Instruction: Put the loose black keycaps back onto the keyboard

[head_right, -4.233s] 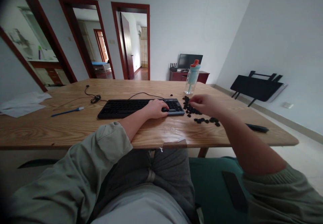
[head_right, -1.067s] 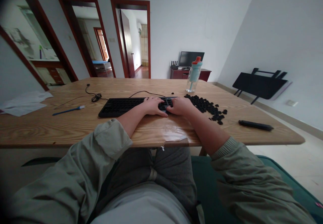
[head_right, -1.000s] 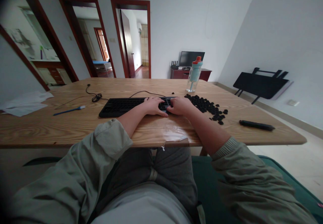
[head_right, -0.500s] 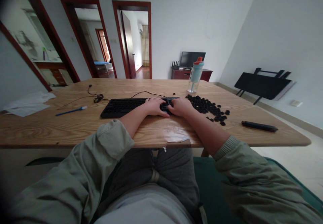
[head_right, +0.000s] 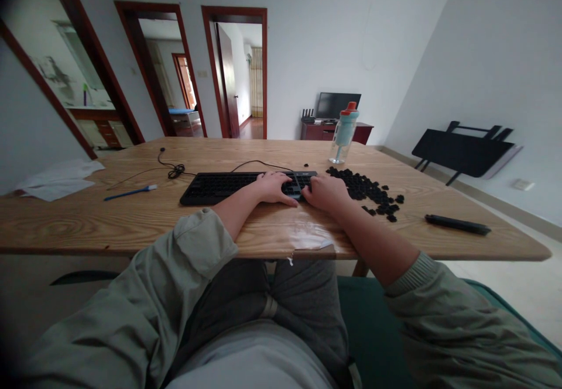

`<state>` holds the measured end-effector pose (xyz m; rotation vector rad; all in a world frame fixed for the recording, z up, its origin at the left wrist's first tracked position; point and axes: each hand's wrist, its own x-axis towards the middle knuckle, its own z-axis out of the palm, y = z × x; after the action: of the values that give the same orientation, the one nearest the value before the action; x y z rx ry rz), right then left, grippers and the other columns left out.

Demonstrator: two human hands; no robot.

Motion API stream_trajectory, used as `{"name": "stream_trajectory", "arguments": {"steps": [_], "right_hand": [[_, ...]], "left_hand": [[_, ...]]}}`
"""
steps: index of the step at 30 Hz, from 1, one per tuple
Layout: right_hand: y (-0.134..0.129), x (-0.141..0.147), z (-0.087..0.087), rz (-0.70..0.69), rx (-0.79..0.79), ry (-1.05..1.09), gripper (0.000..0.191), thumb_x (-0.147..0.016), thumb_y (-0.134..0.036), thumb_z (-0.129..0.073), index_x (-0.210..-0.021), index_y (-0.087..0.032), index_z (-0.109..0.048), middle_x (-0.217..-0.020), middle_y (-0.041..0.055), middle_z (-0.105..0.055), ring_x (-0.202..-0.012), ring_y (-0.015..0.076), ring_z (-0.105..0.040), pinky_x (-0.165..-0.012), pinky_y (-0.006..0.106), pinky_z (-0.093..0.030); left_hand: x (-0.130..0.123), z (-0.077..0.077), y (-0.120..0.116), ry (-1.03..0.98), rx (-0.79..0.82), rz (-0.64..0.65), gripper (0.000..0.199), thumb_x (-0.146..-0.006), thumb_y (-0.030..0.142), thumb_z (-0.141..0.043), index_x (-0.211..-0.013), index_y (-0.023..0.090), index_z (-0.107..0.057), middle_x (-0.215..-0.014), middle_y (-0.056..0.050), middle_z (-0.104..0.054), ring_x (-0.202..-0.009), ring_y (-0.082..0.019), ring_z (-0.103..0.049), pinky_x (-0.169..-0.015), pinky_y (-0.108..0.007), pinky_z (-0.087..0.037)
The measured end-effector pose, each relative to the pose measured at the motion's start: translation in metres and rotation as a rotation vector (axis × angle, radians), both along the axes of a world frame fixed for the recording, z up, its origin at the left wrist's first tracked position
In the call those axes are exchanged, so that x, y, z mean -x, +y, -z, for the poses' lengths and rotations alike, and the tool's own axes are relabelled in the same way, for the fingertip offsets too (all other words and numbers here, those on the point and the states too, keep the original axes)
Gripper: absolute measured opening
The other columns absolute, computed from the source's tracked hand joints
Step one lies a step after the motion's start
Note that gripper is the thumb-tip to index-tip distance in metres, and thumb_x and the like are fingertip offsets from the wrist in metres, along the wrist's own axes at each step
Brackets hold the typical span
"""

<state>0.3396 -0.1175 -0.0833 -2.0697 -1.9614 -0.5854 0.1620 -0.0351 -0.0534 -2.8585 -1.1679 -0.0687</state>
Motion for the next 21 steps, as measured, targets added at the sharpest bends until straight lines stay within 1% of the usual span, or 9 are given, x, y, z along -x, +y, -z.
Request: {"name": "stream_trajectory", "arguments": {"steps": [5, 8, 14, 16, 18, 21], "right_hand": [[0.005, -0.003, 0.002, -0.009, -0.032, 0.018, 0.044, -0.092, -0.046, -0.037, -0.088, -0.015, -0.067, -0.093, 0.0125, -0.07, -0.083, 0.0274, -0.067, -0.065, 0.033, -0.042], [0.011, -0.008, 0.003, -0.034, -0.021, 0.014, 0.044, -0.093, -0.045, -0.035, -0.084, -0.016, -0.067, -0.092, 0.012, -0.07, -0.083, 0.0267, -0.066, -0.065, 0.032, -0.042], [0.017, -0.017, 0.003, -0.108, 0.008, 0.042, 0.039, -0.09, -0.045, -0.041, -0.082, -0.016, -0.066, -0.088, 0.0118, -0.069, -0.079, 0.024, -0.063, -0.065, 0.03, -0.039], [0.018, -0.024, 0.002, -0.175, 0.015, 0.114, 0.035, -0.089, -0.041, -0.043, -0.081, -0.016, -0.065, -0.087, 0.0108, -0.068, -0.078, 0.0225, -0.062, -0.066, 0.03, -0.039], [0.018, -0.034, 0.0, -0.255, 0.049, 0.259, 0.029, -0.087, -0.035, -0.045, -0.084, -0.015, -0.066, -0.084, 0.0085, -0.067, -0.075, 0.0195, -0.06, -0.066, 0.028, -0.04], [0.017, -0.052, -0.002, -0.33, 0.15, 0.479, 0.026, -0.082, -0.03, -0.051, -0.095, -0.015, -0.068, -0.079, 0.0043, -0.065, -0.066, 0.0154, -0.057, -0.062, 0.026, -0.04]], "left_hand": [[0.0, 0.001, 0.0, -0.011, -0.013, -0.002, 0.111, -0.055, 0.093, -0.056, -0.145, 0.029, -0.047, -0.154, -0.009, -0.039, -0.138, -0.038, -0.035, -0.112, -0.059, -0.03], [0.0, 0.001, -0.001, -0.005, -0.015, -0.014, 0.109, -0.055, 0.093, -0.057, -0.144, 0.029, -0.048, -0.154, -0.008, -0.04, -0.139, -0.037, -0.034, -0.113, -0.058, -0.029], [-0.001, 0.0, -0.002, -0.002, -0.007, -0.029, 0.111, -0.055, 0.091, -0.06, -0.146, 0.03, -0.046, -0.155, -0.007, -0.038, -0.139, -0.037, -0.034, -0.114, -0.057, -0.028], [-0.001, -0.001, -0.003, -0.005, -0.001, -0.031, 0.111, -0.055, 0.09, -0.06, -0.146, 0.03, -0.045, -0.154, -0.007, -0.039, -0.139, -0.037, -0.035, -0.114, -0.057, -0.028], [-0.001, -0.001, -0.003, -0.006, 0.007, -0.03, 0.111, -0.055, 0.09, -0.061, -0.147, 0.029, -0.045, -0.154, -0.007, -0.04, -0.138, -0.037, -0.036, -0.114, -0.058, -0.028], [-0.001, -0.001, -0.001, -0.007, 0.009, -0.025, 0.112, -0.054, 0.091, -0.06, -0.147, 0.03, -0.045, -0.155, -0.006, -0.038, -0.14, -0.037, -0.033, -0.114, -0.058, -0.027]]}}
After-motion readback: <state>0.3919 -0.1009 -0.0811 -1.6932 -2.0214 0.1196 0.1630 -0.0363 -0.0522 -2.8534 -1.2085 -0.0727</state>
